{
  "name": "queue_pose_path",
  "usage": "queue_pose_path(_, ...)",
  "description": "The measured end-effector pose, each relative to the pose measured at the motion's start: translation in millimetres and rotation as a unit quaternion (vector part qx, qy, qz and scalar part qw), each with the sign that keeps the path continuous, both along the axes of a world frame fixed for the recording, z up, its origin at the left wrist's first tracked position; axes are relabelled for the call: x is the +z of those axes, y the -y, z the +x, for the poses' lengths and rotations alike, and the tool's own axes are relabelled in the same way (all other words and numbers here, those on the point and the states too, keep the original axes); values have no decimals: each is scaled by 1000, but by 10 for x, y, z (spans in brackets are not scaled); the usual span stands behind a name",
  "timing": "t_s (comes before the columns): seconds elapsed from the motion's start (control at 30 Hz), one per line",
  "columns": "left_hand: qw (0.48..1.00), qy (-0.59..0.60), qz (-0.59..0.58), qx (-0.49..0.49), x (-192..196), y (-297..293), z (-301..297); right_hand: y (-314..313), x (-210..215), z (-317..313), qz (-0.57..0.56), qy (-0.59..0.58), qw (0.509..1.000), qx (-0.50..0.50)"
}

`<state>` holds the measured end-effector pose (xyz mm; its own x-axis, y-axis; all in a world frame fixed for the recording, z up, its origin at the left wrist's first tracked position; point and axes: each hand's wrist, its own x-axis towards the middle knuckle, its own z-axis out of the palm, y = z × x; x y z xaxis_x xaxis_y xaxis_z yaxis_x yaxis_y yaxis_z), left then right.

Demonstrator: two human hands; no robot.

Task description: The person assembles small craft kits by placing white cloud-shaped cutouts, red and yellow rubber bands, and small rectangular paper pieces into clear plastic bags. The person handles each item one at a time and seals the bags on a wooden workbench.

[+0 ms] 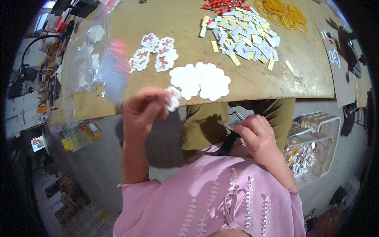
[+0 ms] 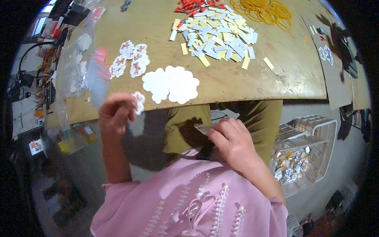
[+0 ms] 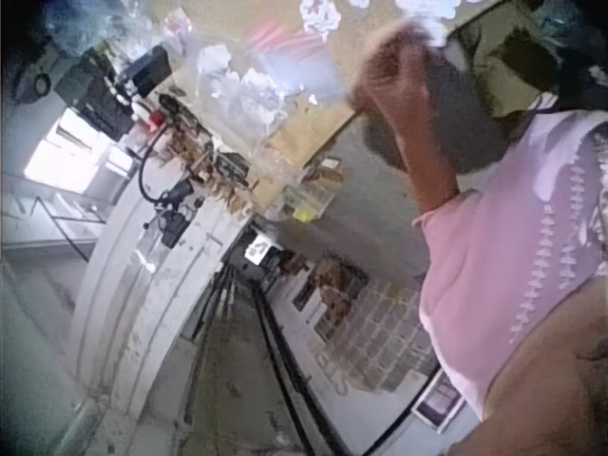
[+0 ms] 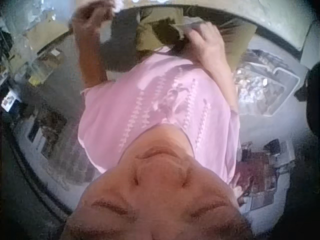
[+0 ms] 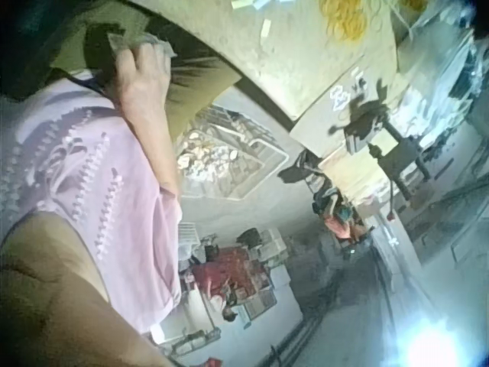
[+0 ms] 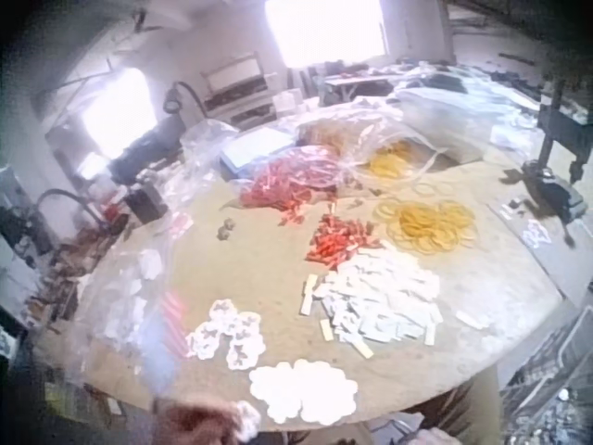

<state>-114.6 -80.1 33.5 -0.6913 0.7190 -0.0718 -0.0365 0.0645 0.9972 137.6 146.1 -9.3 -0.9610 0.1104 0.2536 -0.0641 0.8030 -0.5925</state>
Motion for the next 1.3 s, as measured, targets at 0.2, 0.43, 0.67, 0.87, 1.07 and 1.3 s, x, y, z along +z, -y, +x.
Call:
queue_pose_path(0.2, 984, 117, 43, -125, 78, -331, 878, 86, 161, -133, 50, -30, 998, 9)
queue_pose_path(0.43, 975, -207, -35, -70, -125, -499, 1030, 109, 158, -81, 32, -41, 999, 4)
queue_pose_path(0.67, 986, -165, -14, -30, -109, -514, 1054, 99, 150, -61, 8, -49, 999, 15)
queue_pose_path(0.87, 983, -179, -21, -31, -141, -552, 1088, 68, 167, -57, -8, -53, 998, 26)
queue_pose_path(1.07, 938, -340, -66, -32, -235, -595, 1120, 84, 161, -68, -11, -61, 998, 24)
queue_pose_path(1.3, 919, -361, -136, -82, -64, -551, 965, 70, 164, -67, 13, -58, 998, 25)
